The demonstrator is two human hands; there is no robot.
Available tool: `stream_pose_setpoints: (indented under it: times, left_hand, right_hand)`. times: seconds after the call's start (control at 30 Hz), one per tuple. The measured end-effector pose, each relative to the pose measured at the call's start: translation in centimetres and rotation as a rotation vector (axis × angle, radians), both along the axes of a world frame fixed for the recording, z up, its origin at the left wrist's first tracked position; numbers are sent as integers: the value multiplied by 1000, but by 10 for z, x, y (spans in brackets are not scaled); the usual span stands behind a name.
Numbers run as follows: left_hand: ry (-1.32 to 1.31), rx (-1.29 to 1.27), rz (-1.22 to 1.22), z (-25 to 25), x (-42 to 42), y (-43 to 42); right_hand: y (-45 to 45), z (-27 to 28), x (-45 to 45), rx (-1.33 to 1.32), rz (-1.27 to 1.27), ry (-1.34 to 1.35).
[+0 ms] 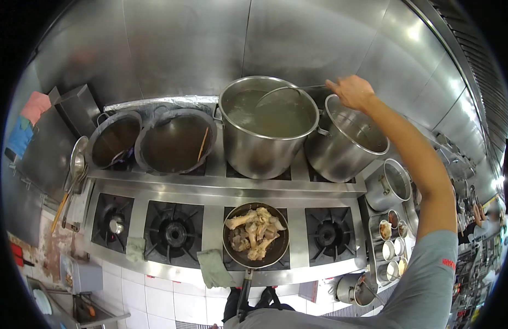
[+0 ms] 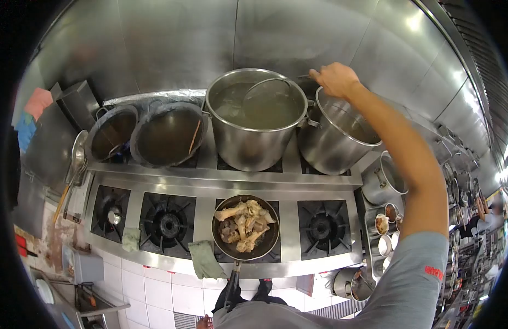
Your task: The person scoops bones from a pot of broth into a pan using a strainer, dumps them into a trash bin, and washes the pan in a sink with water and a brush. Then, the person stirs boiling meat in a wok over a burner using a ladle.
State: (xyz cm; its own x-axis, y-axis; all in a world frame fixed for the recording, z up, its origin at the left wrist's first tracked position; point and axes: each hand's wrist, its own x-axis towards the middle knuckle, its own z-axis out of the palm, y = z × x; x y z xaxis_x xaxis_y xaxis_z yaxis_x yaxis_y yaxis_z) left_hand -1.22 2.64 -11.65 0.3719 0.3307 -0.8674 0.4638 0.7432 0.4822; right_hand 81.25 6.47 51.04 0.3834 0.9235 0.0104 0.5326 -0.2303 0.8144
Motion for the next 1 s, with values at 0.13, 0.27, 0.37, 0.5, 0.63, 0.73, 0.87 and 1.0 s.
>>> stream_pose_setpoints:
  times: [0.13, 0.27, 0.37, 0.5, 0.63, 0.73, 0.87, 1.0]
  left_hand:
    - [149, 14, 32, -12, 1, 0]
    - [-7, 390, -152, -32, 4, 11]
    - [-36, 497, -172, -29, 10, 16]
    - [49, 331, -102, -29, 13, 23]
    - [-12, 303, -33, -41, 9, 19]
    - [-90, 268, -38, -45, 8, 20]
    - [-98, 270, 29, -26, 29, 35]
    - [153, 180, -16, -15, 43, 52]
  right_hand:
    - [-8, 25, -33, -47, -157, 113]
    - [-16, 32, -48, 4, -207, 241]
    - [-20, 26, -43, 121, -174, 326]
    - [1, 13, -30, 72, -460, 778]
    - [34, 2, -36, 161, -820, 1159]
    - [55, -12, -27, 230, -828, 1291]
    - [48, -7, -6, 375, -887, 1390]
    - [24, -7, 1, 471, -909, 1476]
